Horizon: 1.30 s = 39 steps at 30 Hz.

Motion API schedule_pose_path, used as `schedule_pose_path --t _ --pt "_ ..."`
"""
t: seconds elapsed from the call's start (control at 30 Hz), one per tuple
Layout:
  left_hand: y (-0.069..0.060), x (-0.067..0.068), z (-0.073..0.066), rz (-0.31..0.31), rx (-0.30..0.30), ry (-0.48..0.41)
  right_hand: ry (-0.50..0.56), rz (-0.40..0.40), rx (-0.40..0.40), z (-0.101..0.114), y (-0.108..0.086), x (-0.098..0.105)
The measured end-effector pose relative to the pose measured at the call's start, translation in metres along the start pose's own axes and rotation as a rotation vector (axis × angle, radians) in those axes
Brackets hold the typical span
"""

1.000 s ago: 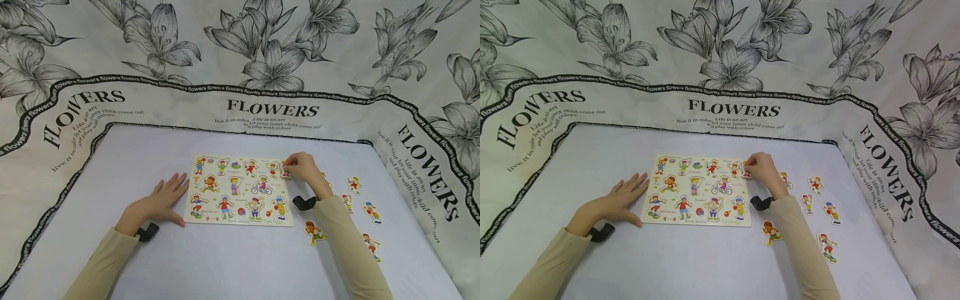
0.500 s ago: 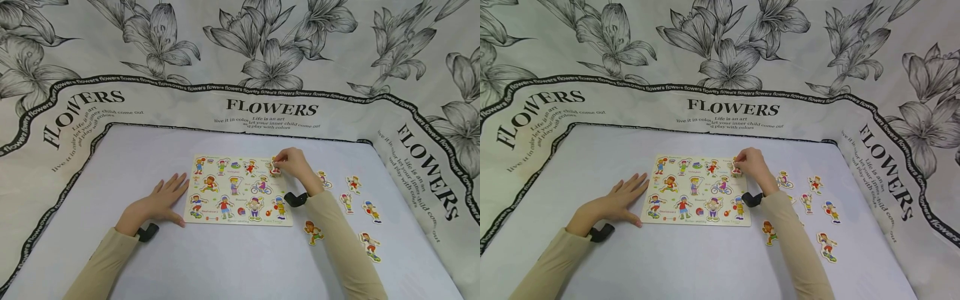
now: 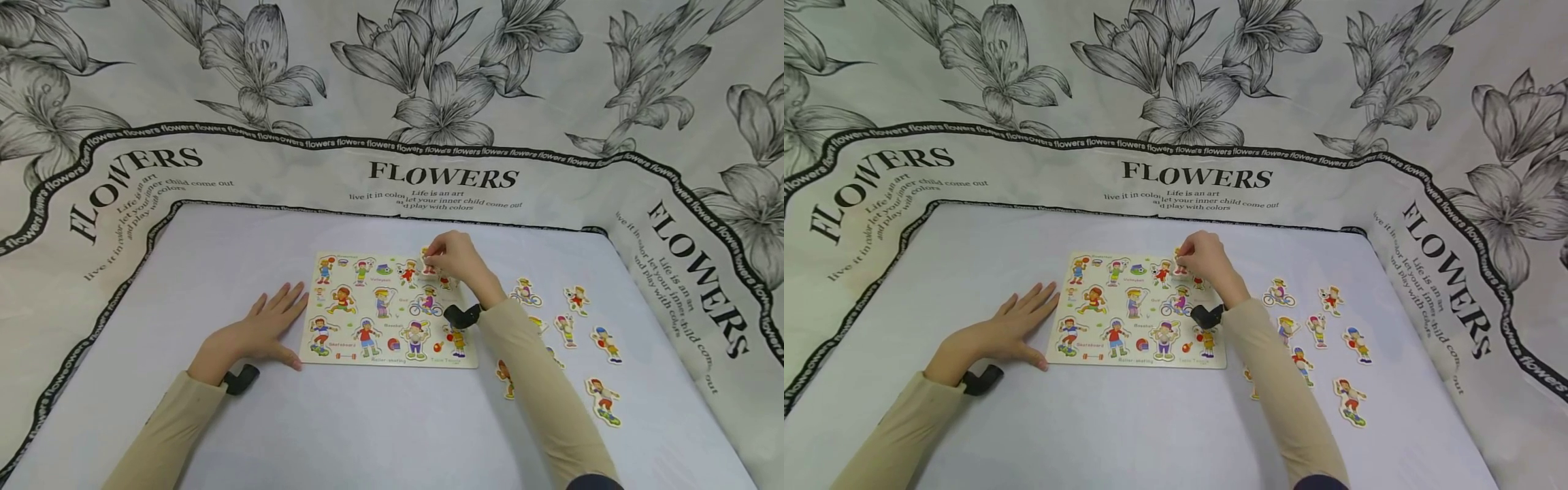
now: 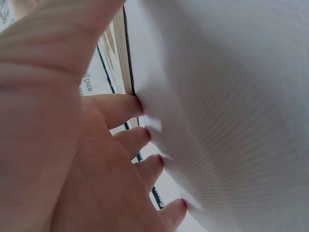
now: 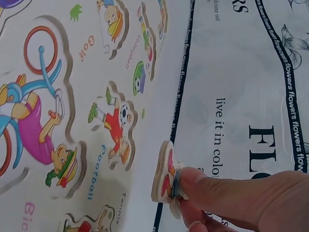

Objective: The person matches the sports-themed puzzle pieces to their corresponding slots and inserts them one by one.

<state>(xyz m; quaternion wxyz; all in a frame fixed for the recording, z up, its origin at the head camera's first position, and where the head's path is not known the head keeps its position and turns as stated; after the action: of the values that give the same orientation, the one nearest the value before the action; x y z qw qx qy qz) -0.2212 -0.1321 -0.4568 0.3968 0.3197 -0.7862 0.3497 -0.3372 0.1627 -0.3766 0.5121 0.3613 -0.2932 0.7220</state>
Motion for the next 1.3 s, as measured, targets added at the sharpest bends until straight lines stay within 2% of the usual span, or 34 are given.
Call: schedule_pose_path --t 0.33,0.57,1.3 --pt "0.000 0.001 -0.002 0.003 -0.002 0.000 0.024 0.011 0.048 0.034 0.015 -0.013" --pt "0.001 0.001 -0.001 0.008 0.002 -0.001 0.024 0.044 0.047 0.053 0.027 -0.023" --pt "0.002 0.001 -0.002 0.008 0.008 -0.010 0.015 0.139 0.044 0.087 0.072 -0.074"
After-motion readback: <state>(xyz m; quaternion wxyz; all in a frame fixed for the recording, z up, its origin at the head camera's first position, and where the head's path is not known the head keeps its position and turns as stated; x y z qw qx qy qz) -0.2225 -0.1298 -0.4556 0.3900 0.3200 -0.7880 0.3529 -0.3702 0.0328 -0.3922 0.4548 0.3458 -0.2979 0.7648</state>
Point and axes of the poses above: each hand's wrist, its own y-axis towards the middle knuckle, its own x-axis out of the back of the hand, z = x × y, the point moved 9 cm from there along y, towards the middle knuckle, and after that the axes turned 4 degrees about z, right-handed, at the moved point
